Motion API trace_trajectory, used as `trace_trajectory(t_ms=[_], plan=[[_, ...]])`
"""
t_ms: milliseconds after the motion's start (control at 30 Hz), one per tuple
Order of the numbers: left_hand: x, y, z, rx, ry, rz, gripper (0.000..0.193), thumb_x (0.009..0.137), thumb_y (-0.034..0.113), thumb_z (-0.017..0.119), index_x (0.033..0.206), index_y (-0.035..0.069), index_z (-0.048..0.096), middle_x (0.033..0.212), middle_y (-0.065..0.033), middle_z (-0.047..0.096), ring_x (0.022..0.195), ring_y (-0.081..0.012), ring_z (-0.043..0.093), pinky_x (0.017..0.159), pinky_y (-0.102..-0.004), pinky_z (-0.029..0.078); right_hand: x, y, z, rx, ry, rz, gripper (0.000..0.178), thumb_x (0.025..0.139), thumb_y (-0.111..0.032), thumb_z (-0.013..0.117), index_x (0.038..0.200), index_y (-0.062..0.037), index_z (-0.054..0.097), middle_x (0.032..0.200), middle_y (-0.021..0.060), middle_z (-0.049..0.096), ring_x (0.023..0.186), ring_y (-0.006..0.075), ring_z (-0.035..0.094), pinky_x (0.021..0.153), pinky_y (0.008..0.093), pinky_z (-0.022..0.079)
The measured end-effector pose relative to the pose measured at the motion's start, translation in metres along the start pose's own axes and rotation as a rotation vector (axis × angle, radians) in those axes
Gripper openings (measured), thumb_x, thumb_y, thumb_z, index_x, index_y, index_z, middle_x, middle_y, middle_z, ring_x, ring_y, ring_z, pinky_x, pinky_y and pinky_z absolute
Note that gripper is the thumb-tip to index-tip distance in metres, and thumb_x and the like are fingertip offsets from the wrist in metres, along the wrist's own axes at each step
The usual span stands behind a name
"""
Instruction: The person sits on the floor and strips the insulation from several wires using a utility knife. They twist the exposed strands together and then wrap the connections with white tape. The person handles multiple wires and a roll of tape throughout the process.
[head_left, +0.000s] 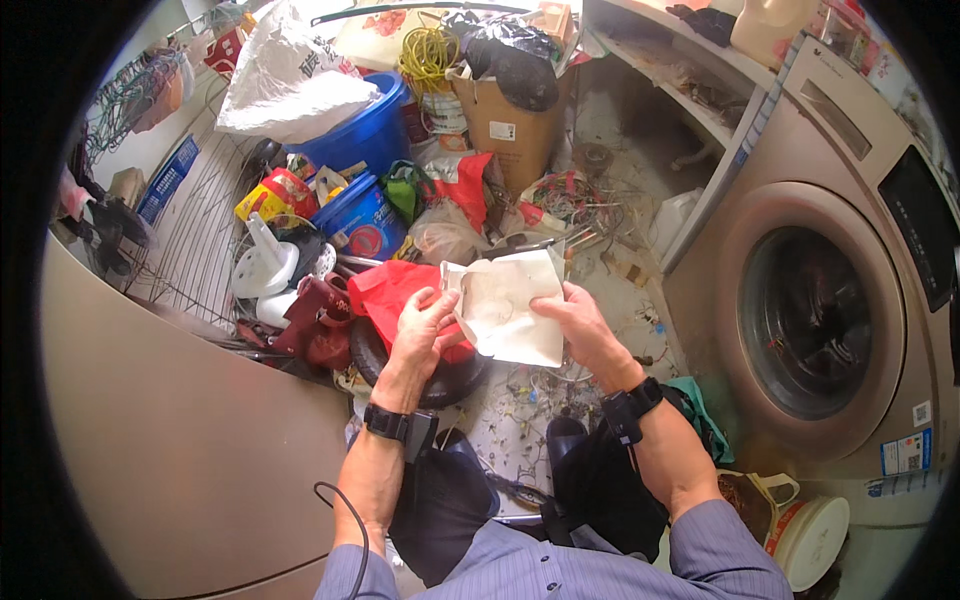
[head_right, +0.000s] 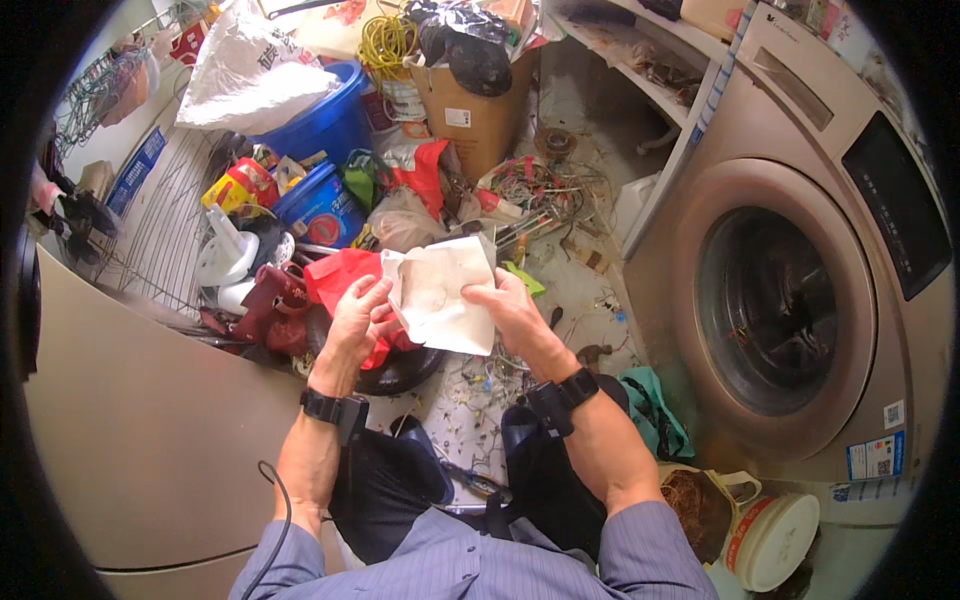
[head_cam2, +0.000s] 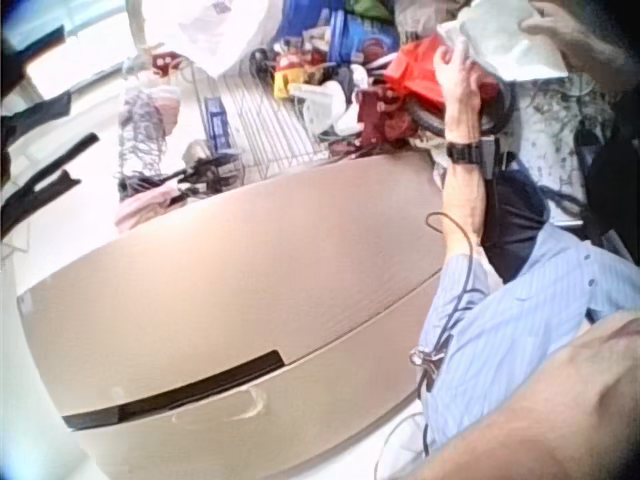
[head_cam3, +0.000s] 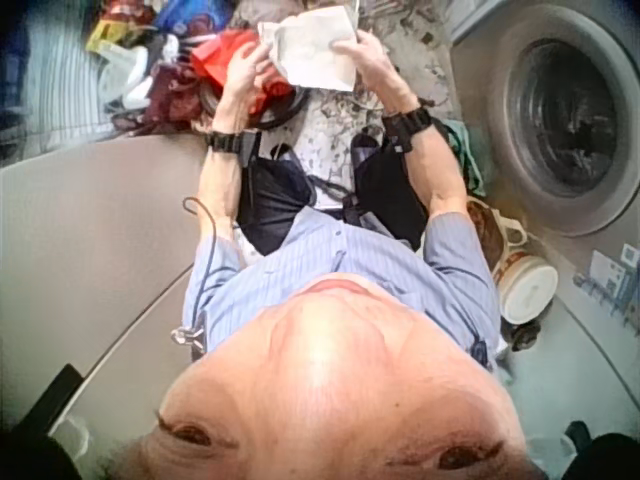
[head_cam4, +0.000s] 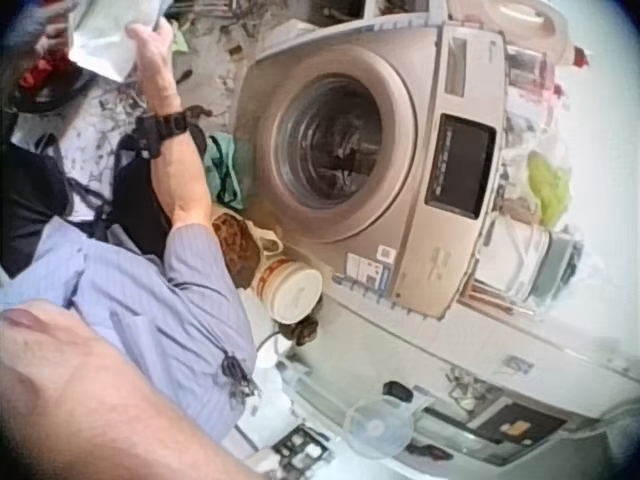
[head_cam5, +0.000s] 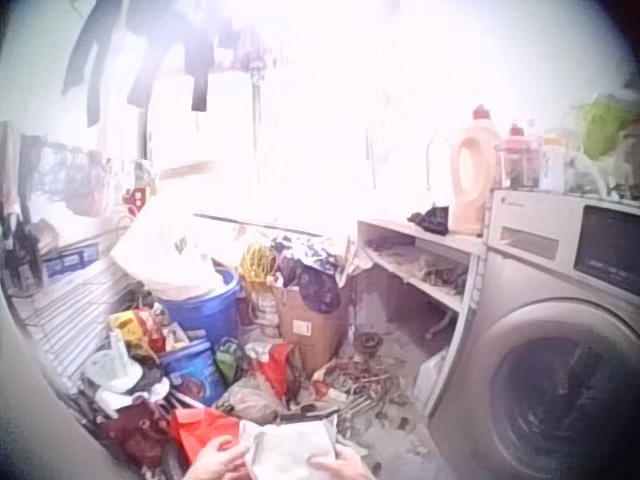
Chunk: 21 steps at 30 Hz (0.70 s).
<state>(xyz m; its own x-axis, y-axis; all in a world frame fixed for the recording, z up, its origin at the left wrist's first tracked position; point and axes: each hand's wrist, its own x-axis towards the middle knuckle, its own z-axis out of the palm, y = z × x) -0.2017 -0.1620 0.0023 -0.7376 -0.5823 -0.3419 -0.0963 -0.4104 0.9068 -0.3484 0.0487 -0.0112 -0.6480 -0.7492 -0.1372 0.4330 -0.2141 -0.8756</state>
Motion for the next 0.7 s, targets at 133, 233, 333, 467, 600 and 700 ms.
trace_trajectory(t_ms=[133,233,333,467,600,700], plan=[[0.02,-0.015,-0.013,-0.568,-0.09,-0.032,0.041,0.092,0.016,0.079,0.128,0.002,0.064,0.114,-0.0112,0.073,0.101,-0.0204,0.071,0.087,-0.0406,0.06,-0.004,0.001,0.007,-0.007,-0.03,-0.002,0.035,0.092,-0.01,0.069,0.123,0.0046,0.061,0.112,0.0118,0.071,0.091,0.0186,0.072,0.08,0.0339,0.061],[0.034,-0.026,-0.018,-0.331,-0.055,0.05,0.034,0.095,0.012,0.074,0.126,0.003,0.065,0.121,-0.0106,0.071,0.108,-0.0255,0.069,0.095,-0.0425,0.058,-0.006,-0.005,0.006,-0.042,-0.049,0.017,0.037,0.095,-0.015,0.071,0.125,0.0034,0.061,0.113,0.0114,0.071,0.092,0.0189,0.072,0.08,0.034,0.06],[0.038,-0.028,-0.021,-0.347,-0.086,0.123,0.03,0.09,0.003,0.077,0.118,-0.003,0.069,0.111,-0.0099,0.074,0.097,-0.0228,0.073,0.089,-0.0374,0.059,-0.008,-0.02,0.002,-0.111,0.049,0.025,0.027,0.096,-0.022,0.072,0.112,-0.0016,0.064,0.095,0.0036,0.069,0.075,0.0121,0.065,0.065,0.0275,0.052],[0.037,-0.018,-0.019,-0.272,-0.144,0.158,0.035,0.089,0.0,0.076,0.122,-0.003,0.067,0.115,-0.0107,0.073,0.102,-0.0237,0.072,0.092,-0.038,0.058,-0.013,-0.04,0.001,-0.266,0.082,0.028,0.012,0.094,-0.017,0.073,0.096,-0.0075,0.066,0.077,-0.003,0.06,0.061,0.0045,0.048,0.053,0.0218,0.035],[0.031,-0.01,-0.02,-0.274,-0.227,0.157,0.035,0.087,0.001,0.078,0.121,-0.001,0.068,0.113,-0.0091,0.074,0.1,-0.0219,0.071,0.092,-0.0371,0.056,-0.016,-0.053,0.015,-0.623,0.009,0.137,0.02,0.09,-0.021,0.075,0.102,-0.0063,0.07,0.073,-0.0049,0.057,0.06,0.0039,0.047,0.055,0.0225,0.035],[0.029,-0.005,-0.023,-0.232,-0.254,0.127,0.032,0.087,0.003,0.08,0.117,0.0,0.071,0.11,-0.0072,0.075,0.098,-0.0191,0.072,0.09,-0.0346,0.056,-0.01,-0.062,0.03,-0.96,-0.018,0.013,0.025,0.084,-0.028,0.078,0.095,-0.0061,0.073,0.074,-0.0043,0.059,0.067,0.0072,0.054,0.062,0.0261,0.042]])
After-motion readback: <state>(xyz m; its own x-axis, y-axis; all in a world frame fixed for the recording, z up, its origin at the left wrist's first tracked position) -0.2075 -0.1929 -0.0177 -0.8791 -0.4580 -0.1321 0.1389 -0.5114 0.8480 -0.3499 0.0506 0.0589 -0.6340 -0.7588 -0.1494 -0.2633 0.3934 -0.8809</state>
